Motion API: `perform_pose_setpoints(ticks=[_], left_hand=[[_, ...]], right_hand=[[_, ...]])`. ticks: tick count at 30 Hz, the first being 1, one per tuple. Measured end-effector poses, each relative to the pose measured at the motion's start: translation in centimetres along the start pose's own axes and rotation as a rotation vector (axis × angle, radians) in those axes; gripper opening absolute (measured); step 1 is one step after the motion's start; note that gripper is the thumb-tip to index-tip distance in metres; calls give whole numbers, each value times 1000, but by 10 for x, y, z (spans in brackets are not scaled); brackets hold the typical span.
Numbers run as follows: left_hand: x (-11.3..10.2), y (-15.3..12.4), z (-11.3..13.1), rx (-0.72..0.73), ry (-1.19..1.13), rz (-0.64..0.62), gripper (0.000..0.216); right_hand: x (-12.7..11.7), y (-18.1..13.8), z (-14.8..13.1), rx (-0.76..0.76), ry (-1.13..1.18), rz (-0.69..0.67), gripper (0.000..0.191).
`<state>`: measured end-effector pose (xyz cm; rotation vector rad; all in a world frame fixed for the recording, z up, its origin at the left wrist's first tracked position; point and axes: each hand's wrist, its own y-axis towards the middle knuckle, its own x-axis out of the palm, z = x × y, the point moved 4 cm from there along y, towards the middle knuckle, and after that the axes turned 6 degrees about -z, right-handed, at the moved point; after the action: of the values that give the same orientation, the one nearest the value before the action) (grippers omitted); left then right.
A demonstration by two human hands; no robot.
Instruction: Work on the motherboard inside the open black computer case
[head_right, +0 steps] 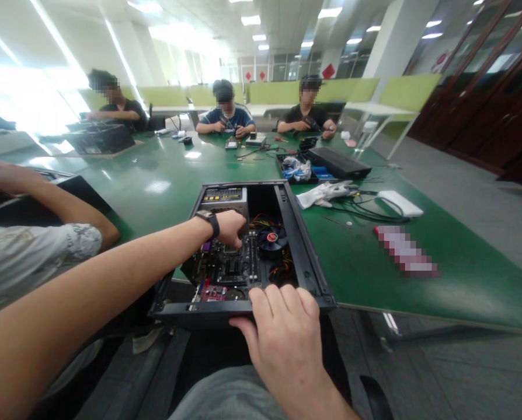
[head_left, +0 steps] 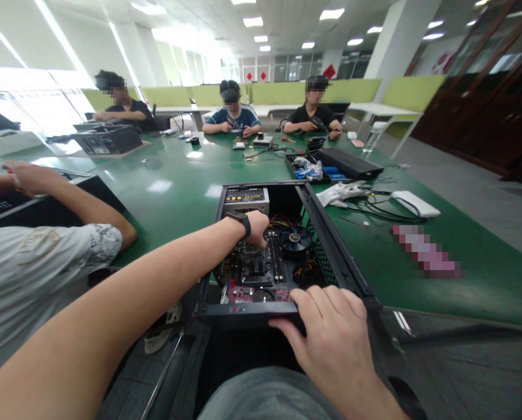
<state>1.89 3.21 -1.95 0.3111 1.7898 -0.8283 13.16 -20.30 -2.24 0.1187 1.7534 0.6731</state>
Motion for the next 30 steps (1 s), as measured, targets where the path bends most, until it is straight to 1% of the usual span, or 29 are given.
perform_pose_setpoints(ticks=[3, 6, 8, 10, 14, 19, 24, 27, 30], left_hand=[[-14, -6, -7, -1, -17, 99, 40], [-35, -14, -22, -22, -55, 236, 32], [-50, -21, -37, -78, -82, 341, 31], [-63, -28, -54, -137, -122, 417, 31], [-78, -42, -83, -238, -214, 554, 31], [-81, -52, -103, -279, -286, 637, 26], [-74, -54, -113, -295, -347, 658, 24], [-69, -55, -116, -297, -379, 657, 26], [-66, -56, -117, -284, -388, 659, 27]], right_hand=[[6, 10, 4, 4, -13, -2, 33], [16, 34, 14, -9, -51, -20, 35], [25, 57, 24, -26, -107, -35, 38], [38, 85, 37, -37, -162, -41, 41], [68, 146, 65, -29, -213, -36, 47], [106, 220, 94, 17, -271, -49, 52], [136, 284, 115, 89, -320, -82, 44], [147, 310, 123, 119, -336, -112, 42], [151, 323, 128, 127, -341, -138, 42]])
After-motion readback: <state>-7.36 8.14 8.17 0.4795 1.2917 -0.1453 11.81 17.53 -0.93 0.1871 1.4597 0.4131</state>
